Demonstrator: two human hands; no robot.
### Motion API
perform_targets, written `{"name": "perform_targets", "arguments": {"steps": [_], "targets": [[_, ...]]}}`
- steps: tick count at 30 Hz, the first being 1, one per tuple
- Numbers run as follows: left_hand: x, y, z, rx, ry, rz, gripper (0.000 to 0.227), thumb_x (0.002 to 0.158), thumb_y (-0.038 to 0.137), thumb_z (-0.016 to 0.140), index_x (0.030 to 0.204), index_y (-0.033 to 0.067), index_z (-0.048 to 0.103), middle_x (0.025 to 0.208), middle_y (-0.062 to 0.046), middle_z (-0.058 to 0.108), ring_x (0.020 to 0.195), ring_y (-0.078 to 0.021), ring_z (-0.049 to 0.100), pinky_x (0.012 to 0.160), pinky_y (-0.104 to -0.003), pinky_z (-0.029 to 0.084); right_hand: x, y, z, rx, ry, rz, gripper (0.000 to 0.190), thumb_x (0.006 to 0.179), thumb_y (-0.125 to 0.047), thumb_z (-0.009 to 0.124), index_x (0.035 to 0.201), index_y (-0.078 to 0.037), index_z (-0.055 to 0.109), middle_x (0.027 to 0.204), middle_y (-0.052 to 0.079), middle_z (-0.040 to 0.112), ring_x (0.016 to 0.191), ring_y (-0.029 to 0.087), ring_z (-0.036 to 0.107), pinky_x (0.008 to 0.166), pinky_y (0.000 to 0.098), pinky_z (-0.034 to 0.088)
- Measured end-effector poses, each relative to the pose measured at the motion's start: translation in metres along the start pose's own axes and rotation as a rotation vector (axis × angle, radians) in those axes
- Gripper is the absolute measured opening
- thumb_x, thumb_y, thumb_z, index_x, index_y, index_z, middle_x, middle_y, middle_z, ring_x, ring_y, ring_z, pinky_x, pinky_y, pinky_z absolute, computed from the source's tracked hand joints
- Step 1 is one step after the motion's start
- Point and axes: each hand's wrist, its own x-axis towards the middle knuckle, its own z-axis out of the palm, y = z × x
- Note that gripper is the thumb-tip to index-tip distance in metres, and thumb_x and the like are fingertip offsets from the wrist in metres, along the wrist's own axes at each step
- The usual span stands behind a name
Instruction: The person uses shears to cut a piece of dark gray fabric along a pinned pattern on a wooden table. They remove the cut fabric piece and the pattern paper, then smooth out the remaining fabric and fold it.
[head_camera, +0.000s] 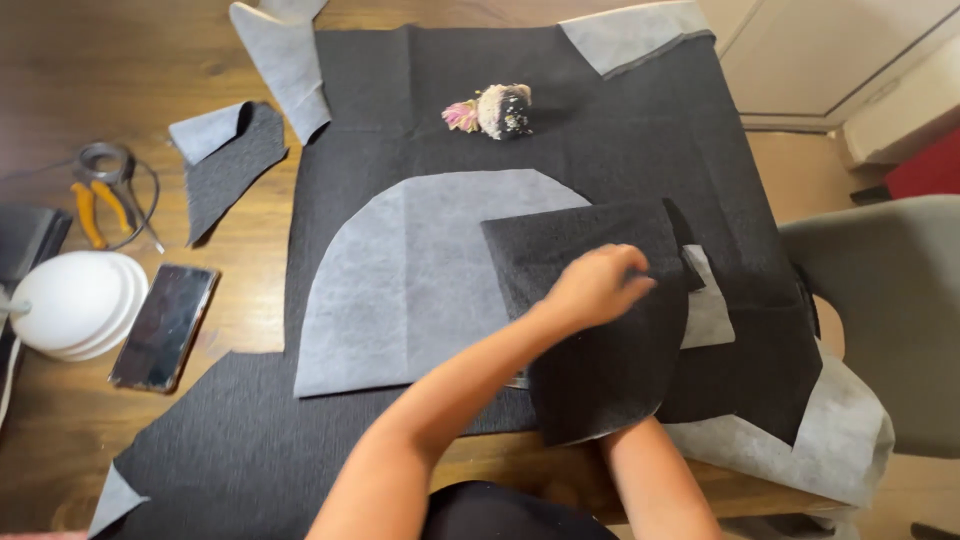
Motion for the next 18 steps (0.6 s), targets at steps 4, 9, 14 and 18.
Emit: {"name": "perform_targets", "arguments": {"steps": [4,9,14,18], "targets": [[-0.002,-0.061,-0.052,0.36,0.372,0.256,0.02,0.085,0.024,0.074,0.104,0.0253,0.068,0.101,0.002,0.072,0.105,-0.0241,0.069,0.093,-0.04,0.053,-0.01,0.019,-0.004,0.207,0.066,0.156,0.069,0.097,-0.067,0.046,0.145,-0.018,0.039,0.149,0.014,0.038,0.137,0.031,0.036,0.11,0.0574,0.028],[-0.02,-0.147,-0.055,0.41,0.307,-0.098,0.045,0.101,0.036,0.064,0.135,0.0072,0.063,0.12,-0.017,0.07,0.124,-0.0401,0.062,0.11,-0.062,0.04,-0.023,0.035,-0.011,0.443,0.143,0.318,0.063,0.095,-0.064,0.053,0.138,-0.019,0.046,0.141,0.013,0.046,0.129,0.031,0.045,0.105,0.0555,0.035],[-0.023,-0.169,-0.048,0.375,0.372,-0.147,0.039,0.096,0.044,0.07,0.122,0.0155,0.07,0.107,-0.005,0.066,0.117,-0.0308,0.06,0.105,-0.051,0.04,-0.055,0.047,-0.021,0.673,0.235,0.498,0.056,0.094,-0.061,0.059,0.131,-0.02,0.053,0.133,0.013,0.054,0.121,0.03,0.053,0.1,0.0536,0.043],[-0.025,-0.168,-0.047,0.45,0.404,-0.137,0.031,0.095,0.042,0.072,0.114,0.0183,0.069,0.104,-0.002,0.059,0.117,-0.0271,0.055,0.103,-0.047,0.036,-0.084,0.051,-0.025,0.869,0.312,0.64,0.051,0.093,-0.059,0.065,0.126,-0.02,0.059,0.127,0.012,0.06,0.115,0.03,0.06,0.096,0.052,0.048]]}}
